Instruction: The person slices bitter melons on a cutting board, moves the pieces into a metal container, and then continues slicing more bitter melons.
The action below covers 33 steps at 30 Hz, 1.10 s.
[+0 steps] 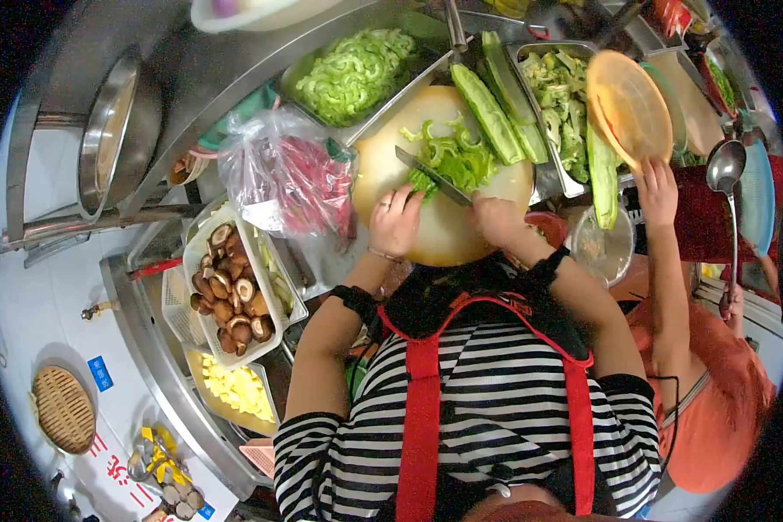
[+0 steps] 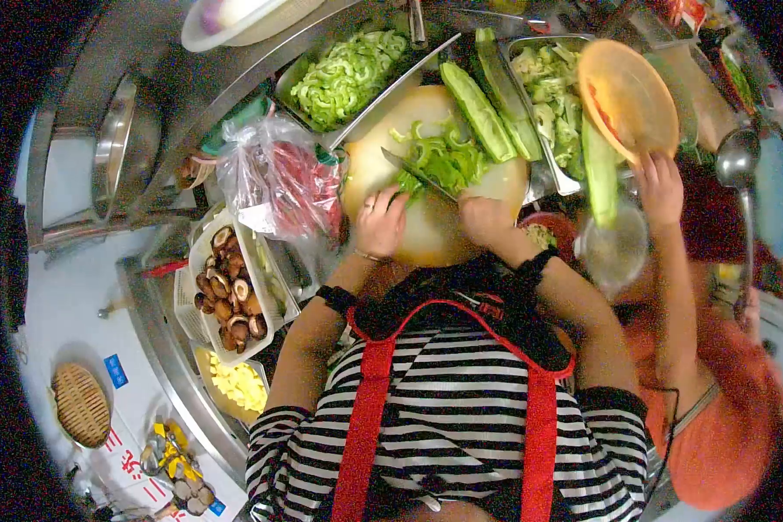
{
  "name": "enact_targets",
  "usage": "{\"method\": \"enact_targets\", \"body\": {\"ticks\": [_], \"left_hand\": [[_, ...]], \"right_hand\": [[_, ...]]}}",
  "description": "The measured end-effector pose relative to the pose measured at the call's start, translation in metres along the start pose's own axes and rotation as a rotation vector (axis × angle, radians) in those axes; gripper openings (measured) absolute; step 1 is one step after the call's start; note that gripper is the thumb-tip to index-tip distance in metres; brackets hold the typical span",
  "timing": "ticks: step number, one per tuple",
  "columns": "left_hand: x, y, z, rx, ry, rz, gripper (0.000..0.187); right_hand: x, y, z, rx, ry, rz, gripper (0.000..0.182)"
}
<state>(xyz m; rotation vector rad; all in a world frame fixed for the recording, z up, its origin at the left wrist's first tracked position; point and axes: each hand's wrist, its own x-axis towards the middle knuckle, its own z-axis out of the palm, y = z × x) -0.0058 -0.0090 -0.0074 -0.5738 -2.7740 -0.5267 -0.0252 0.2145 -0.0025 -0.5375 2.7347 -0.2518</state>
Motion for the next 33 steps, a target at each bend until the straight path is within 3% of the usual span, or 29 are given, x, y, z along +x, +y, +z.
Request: {"method": "enact_targets", "body": {"ticks": [2, 5, 8, 11, 15, 17, 18, 20, 21, 24, 26, 30, 33], "left_hand": [[-0.005, -0.001, 0.001, -0.04, 0.003, -0.013, 0.039], [-0.006, 0.0, 0.002, -0.059, 0.02, -0.016, 0.037], [-0.005, -0.004, 0.008, -0.037, 0.016, -0.024, 0.037], [-0.013, -0.014, 0.013, -0.04, 0.005, 0.041, 0.039], [0.002, -0.029, -0.005, 0.064, 0.052, -0.104, 0.043], [0.017, -0.021, -0.016, 0.087, 0.132, -0.17, 0.045], [0.027, -0.014, -0.013, 0.083, 0.131, -0.165, 0.045], [0.051, 0.003, 0.004, -0.409, 0.122, -0.105, 0.049], [0.063, 0.011, 0.017, -0.414, 0.117, -0.096, 0.049], [0.087, 0.022, 0.046, -0.286, 0.142, -0.151, 0.052], [0.095, 0.023, 0.055, -0.039, 0.033, -0.129, 0.056], [0.1, 0.026, 0.057, -0.313, -0.085, 0.076, 0.061], [0.098, 0.024, 0.067, -0.382, -0.047, 0.083, 0.056]], "right_hand": [[-0.011, 0.001, -0.022, -0.008, 0.041, -0.098, 0.022], [-0.016, -0.007, -0.028, 0.058, 0.036, -0.005, 0.023], [0.0, -0.003, 0.02, -0.005, 0.033, -0.018, 0.024], [-0.004, 0.003, -0.005, -0.036, 0.023, -0.053, 0.024], [-0.05, 0.002, -0.062, 0.082, 0.008, 0.085, 0.021], [-0.081, 0.014, -0.077, 0.236, 0.283, 0.03, 0.028], [-0.093, 0.018, -0.085, 0.235, 0.285, 0.037, 0.028], [-0.118, 0.024, -0.098, 0.167, 0.409, 0.05, 0.039], [-0.129, 0.026, -0.101, 0.142, 0.334, 0.14, 0.041], [-0.154, 0.03, -0.103, 0.065, 0.258, 0.27, 0.039], [-0.164, 0.036, -0.098, -0.03, 0.229, 0.29, 0.037], [-0.133, 0.041, -0.075, -0.02, 0.192, 0.268, 0.036], [-0.095, 0.041, -0.057, 0.031, 0.326, 0.107, 0.035]]}}
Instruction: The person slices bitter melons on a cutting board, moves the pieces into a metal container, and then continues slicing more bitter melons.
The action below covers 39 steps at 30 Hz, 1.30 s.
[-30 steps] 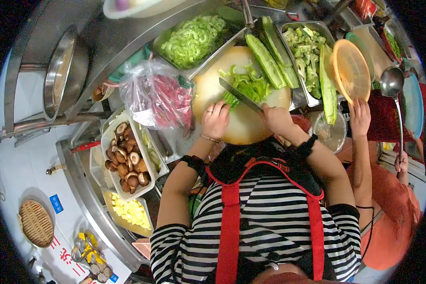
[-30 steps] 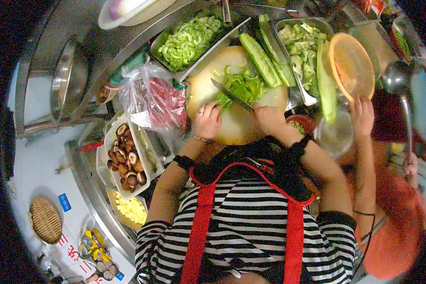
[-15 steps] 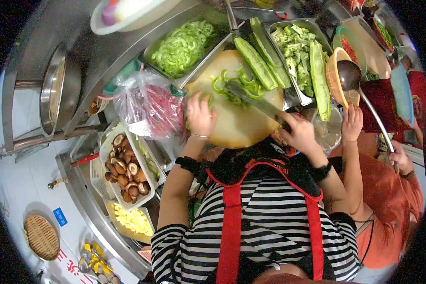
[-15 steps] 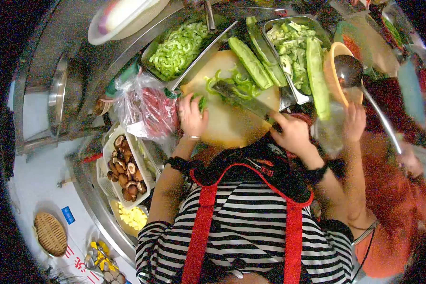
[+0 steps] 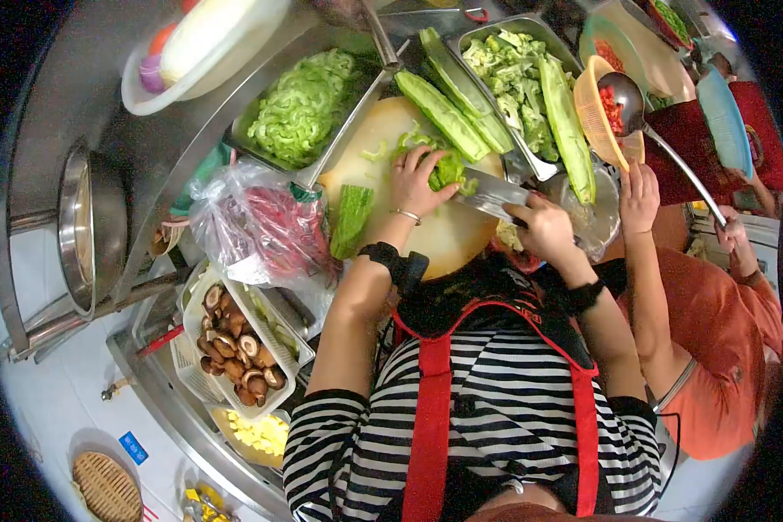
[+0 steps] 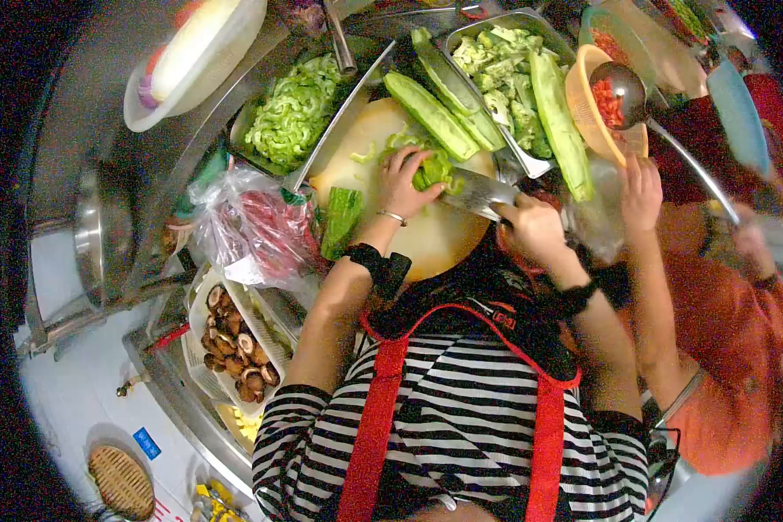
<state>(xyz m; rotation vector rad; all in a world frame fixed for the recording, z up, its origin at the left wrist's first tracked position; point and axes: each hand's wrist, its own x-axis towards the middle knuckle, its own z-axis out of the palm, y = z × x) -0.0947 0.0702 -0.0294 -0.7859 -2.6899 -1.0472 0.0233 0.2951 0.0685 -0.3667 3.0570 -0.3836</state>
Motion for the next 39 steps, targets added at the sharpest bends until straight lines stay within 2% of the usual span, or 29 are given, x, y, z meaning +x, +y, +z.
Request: {"method": "enact_targets", "body": {"ticks": [2, 5, 8, 10, 13, 15, 16, 17, 19, 20, 21, 23, 24, 25, 27, 29, 31, 33, 34, 36, 37, 39], "left_hand": [[-0.002, 0.0, -0.001, -0.06, 0.056, -0.003, 0.053], [-0.007, 0.01, -0.021, -0.111, 0.114, -0.057, 0.051], [0.005, 0.027, -0.064, -0.043, 0.276, 0.033, 0.05], [0.025, 0.029, -0.1, 0.022, 0.291, 0.04, 0.049], [0.064, 0.001, -0.138, 0.088, 0.34, 0.071, 0.047], [0.089, -0.032, -0.15, 0.15, 0.31, -0.086, 0.048], [0.095, -0.062, -0.145, 0.263, 0.307, -0.17, 0.052], [0.097, -0.067, -0.145, 0.409, 0.297, -0.238, 0.059], [0.103, -0.046, -0.141, 0.393, 0.338, -0.142, 0.063], [0.103, -0.033, -0.135, 0.391, 0.335, -0.022, 0.063], [0.105, -0.035, -0.129, 0.389, 0.334, -0.026, 0.063], [0.103, -0.042, -0.119, 0.589, 0.321, -0.081, 0.057], [0.1, -0.046, -0.128, 0.71, 0.419, -0.211, 0.046], [0.096, -0.049, -0.141, 0.712, 0.422, -0.209, 0.046], [0.079, -0.05, -0.162, 0.6, 0.566, -0.116, 0.033], [0.039, -0.026, -0.164, 0.236, 0.499, -0.055, 0.026], [-0.02, -0.005, -0.148, 0.157, 0.058, -0.243, 0.025], [-0.071, -0.003, -0.118, 0.232, 0.074, -0.144, 0.034], [-0.079, -0.008, -0.11, 0.234, 0.065, -0.141, 0.034], [-0.096, -0.019, -0.097, 0.443, 0.201, -0.198, 0.047], [-0.101, -0.024, -0.09, 0.445, 0.196, -0.204, 0.047], [-0.102, -0.029, -0.078, 0.296, 0.139, -0.277, 0.057]], "right_hand": [[0.011, -0.004, 0.013, 0.054, 0.008, -0.014, 0.034], [0.011, -0.028, -0.008, 0.093, 0.033, 0.034, 0.035], [0.025, -0.04, -0.039, 0.121, 0.082, -0.016, 0.036], [0.043, -0.055, -0.067, 0.169, 0.059, 0.001, 0.037], [0.091, -0.069, -0.086, 0.117, 0.172, -0.084, 0.025], [0.126, -0.068, -0.087, 0.052, 0.137, -0.085, 0.027], [0.135, -0.071, -0.086, -0.012, 0.091, -0.081, 0.03], [0.138, -0.075, -0.085, -0.017, 0.103, -0.09, 0.03], [0.148, -0.08, -0.082, -0.059, 0.203, -0.133, 0.016], [0.15, -0.084, -0.081, -0.05, 0.191, -0.124, 0.016], [0.151, -0.086, -0.079, -0.05, 0.187, -0.125, 0.016], [0.148, -0.088, -0.073, -0.091, 0.27, -0.12, 0.018], [0.141, -0.087, -0.077, -0.04, 0.242, -0.085, 0.02], [0.129, -0.082, -0.077, -0.04, 0.246, -0.087, 0.02], [0.099, -0.067, -0.075, 0.226, 0.213, -0.005, 0.023], [0.068, -0.052, -0.064, 0.416, 0.021, 0.079, 0.031], [0.045, -0.031, -0.031, 0.604, -0.169, 0.113, 0.036], [0.032, -0.025, 0.006, 0.598, -0.255, 0.067, 0.034], [0.03, -0.025, 0.019, 0.601, -0.23, 0.031, 0.034], [0.026, -0.025, 0.052, 0.503, -0.171, 0.016, 0.028], [0.027, -0.027, 0.05, 0.508, -0.178, 0.016, 0.028], [0.031, -0.031, 0.043, 0.264, -0.211, 0.104, 0.027]]}}
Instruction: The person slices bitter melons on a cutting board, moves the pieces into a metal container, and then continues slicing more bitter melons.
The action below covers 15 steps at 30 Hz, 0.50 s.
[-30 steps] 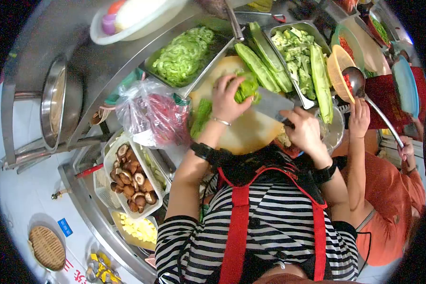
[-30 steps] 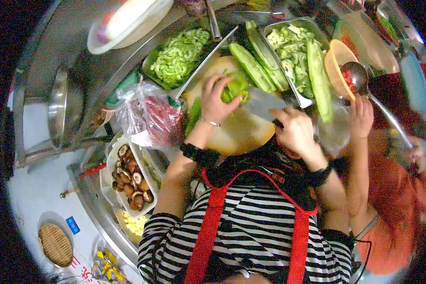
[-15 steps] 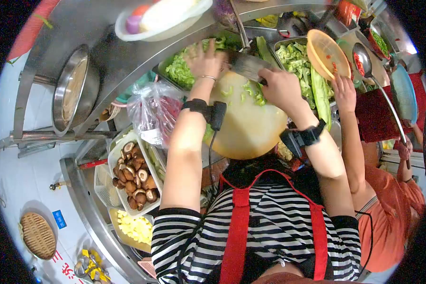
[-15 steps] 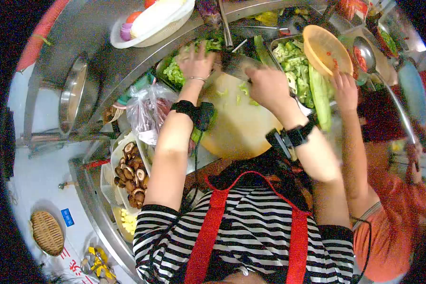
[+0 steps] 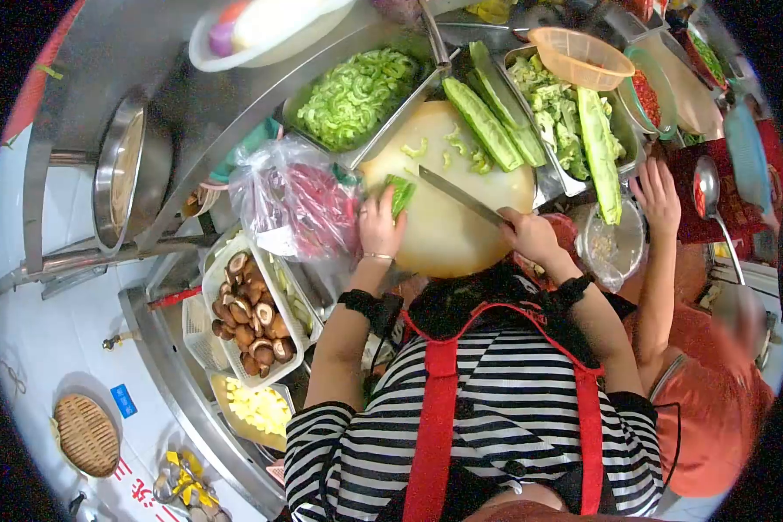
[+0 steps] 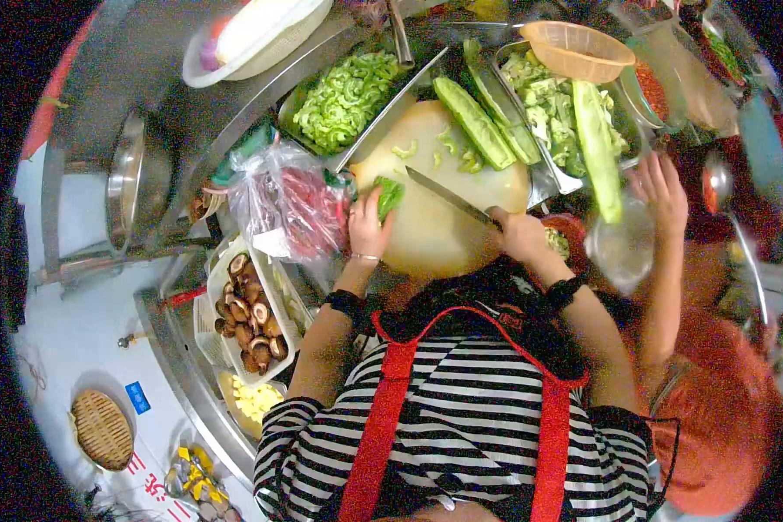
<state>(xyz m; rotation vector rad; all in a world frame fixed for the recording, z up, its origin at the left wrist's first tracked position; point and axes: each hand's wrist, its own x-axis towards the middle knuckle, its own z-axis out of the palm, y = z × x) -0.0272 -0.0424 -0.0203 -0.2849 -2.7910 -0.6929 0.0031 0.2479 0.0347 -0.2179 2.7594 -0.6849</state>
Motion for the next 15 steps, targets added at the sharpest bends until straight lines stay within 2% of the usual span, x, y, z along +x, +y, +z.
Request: {"method": "enact_targets", "body": {"ticks": [1, 4, 9, 11, 14, 15], "left_hand": [[-0.002, 0.004, 0.004, -0.013, -0.043, 0.05, 0.057], [-0.007, 0.028, 0.017, 0.023, -0.165, 0.093, 0.057], [-0.005, 0.041, 0.014, -0.112, -0.068, 0.091, 0.042], [-0.004, 0.04, 0.014, -0.092, 0.005, 0.161, 0.032], [-0.003, 0.037, 0.011, -0.048, -0.016, 0.206, 0.029], [0.001, 0.037, 0.012, -0.046, -0.007, 0.206, 0.029]], "right_hand": [[-0.001, 0.004, 0.001, -0.012, 0.062, -0.044, 0.024], [-0.001, 0.012, 0.003, -0.026, -0.015, 0.03, 0.026], [-0.002, 0.0, 0.002, -0.031, 0.067, -0.032, 0.02], [0.004, -0.008, 0.012, -0.11, 0.021, -0.109, 0.019], [0.016, -0.007, 0.027, -0.259, -0.082, -0.102, 0.019], [0.017, -0.014, 0.013, -0.255, -0.146, -0.075, 0.017]]}}
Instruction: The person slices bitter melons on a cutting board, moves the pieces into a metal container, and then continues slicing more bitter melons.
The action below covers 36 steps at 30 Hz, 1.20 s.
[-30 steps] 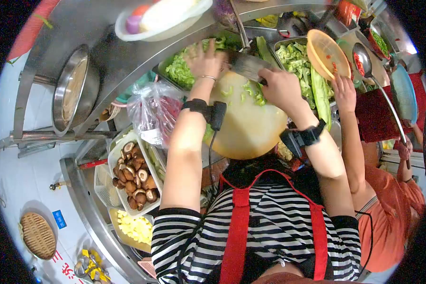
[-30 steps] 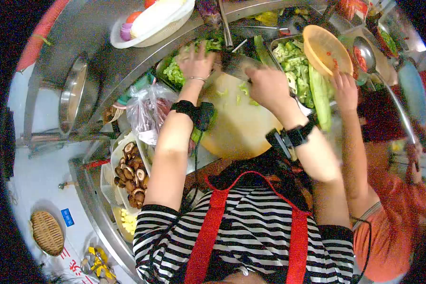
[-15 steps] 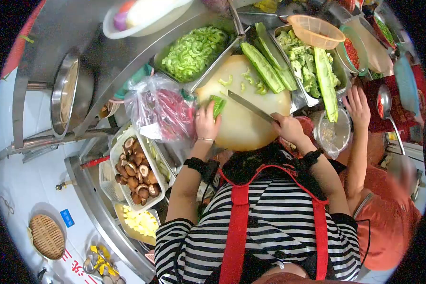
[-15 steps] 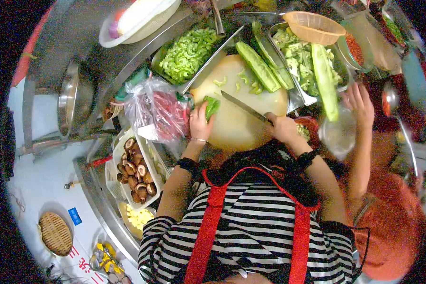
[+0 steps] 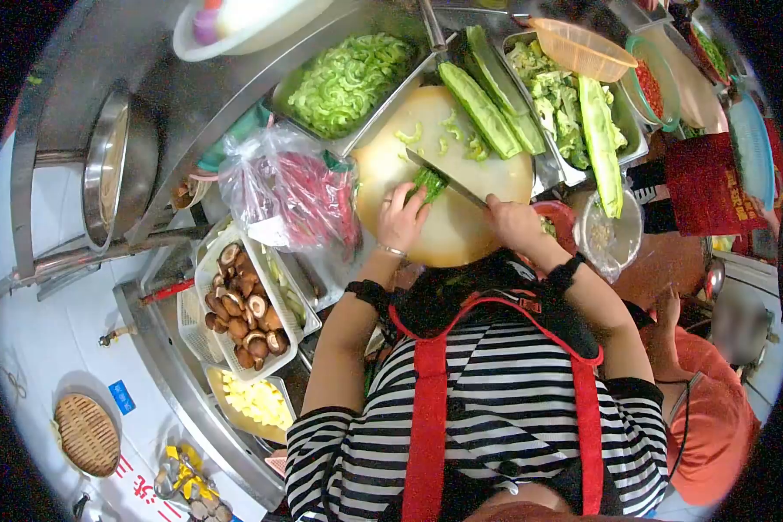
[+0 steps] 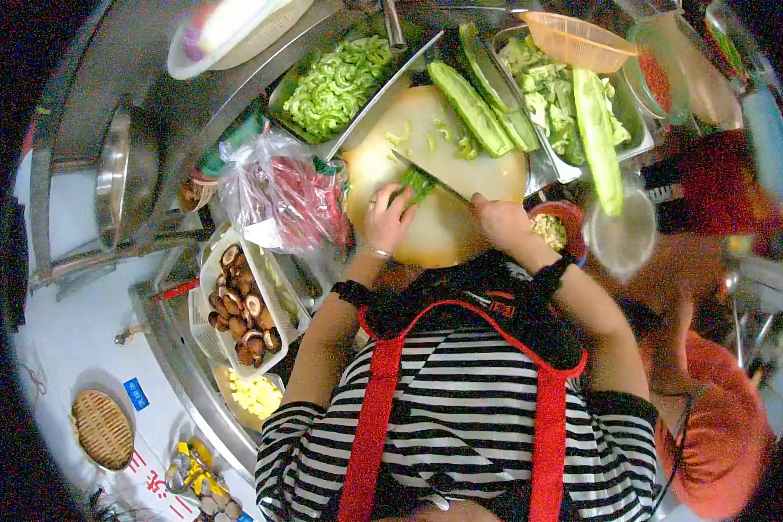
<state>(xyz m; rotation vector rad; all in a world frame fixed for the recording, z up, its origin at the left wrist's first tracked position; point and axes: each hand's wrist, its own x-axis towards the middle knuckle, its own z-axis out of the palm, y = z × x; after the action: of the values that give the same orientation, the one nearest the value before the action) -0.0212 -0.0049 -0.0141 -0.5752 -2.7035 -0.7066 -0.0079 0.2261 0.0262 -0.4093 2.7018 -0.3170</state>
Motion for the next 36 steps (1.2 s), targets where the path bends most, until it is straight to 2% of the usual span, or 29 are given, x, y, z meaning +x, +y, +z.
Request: {"method": "enact_targets", "body": {"ticks": [4, 6, 10, 12, 13, 15, 21, 26, 31, 33, 34, 36], "left_hand": [[-0.006, -0.004, 0.004, -0.051, 0.03, 0.005, 0.028], [-0.012, -0.003, 0.006, -0.072, 0.054, 0.022, 0.028], [-0.01, -0.002, -0.004, -0.057, 0.027, -0.006, 0.03], [-0.01, -0.002, -0.006, -0.045, 0.033, -0.02, 0.032], [-0.012, -0.003, -0.005, -0.055, 0.029, -0.058, 0.033], [-0.024, 0.0, -0.002, -0.075, 0.01, -0.104, 0.035], [-0.017, 0.0, 0.007, -0.129, 0.013, -0.067, 0.031], [-0.013, 0.014, 0.013, -0.132, 0.005, -0.077, 0.031], [-0.017, 0.017, 0.009, -0.062, -0.016, -0.104, 0.041], [-0.02, 0.017, 0.009, -0.019, -0.083, -0.115, 0.044], [-0.02, 0.018, 0.008, -0.018, -0.083, -0.114, 0.044], [-0.017, 0.017, 0.006, 0.002, -0.062, -0.07, 0.042]], "right_hand": [[-0.003, 0.002, -0.007, -0.001, 0.007, -0.034, 0.015], [0.004, -0.002, 0.015, 0.051, 0.194, -0.102, 0.018], [0.01, -0.004, 0.006, -0.005, 0.134, -0.06, 0.017], [0.003, -0.007, -0.021, -0.021, -0.003, -0.027, 0.016], [0.009, -0.005, -0.011, -0.02, -0.008, -0.028, 0.016], [0.014, -0.002, 0.014, 0.001, 0.064, -0.09, 0.018], [-0.001, 0.003, -0.018, 0.004, 0.079, -0.053, 0.021], [0.015, 0.011, 0.021, -0.002, 0.117, -0.031, 0.022], [-0.001, 0.002, -0.015, -0.001, 0.095, -0.036, 0.023], [0.01, 0.011, 0.026, 0.028, 0.13, -0.055, 0.023], [0.014, 0.01, 0.031, 0.053, 0.179, -0.075, 0.023], [0.016, 0.01, 0.02, 0.002, 0.148, -0.067, 0.023]]}}
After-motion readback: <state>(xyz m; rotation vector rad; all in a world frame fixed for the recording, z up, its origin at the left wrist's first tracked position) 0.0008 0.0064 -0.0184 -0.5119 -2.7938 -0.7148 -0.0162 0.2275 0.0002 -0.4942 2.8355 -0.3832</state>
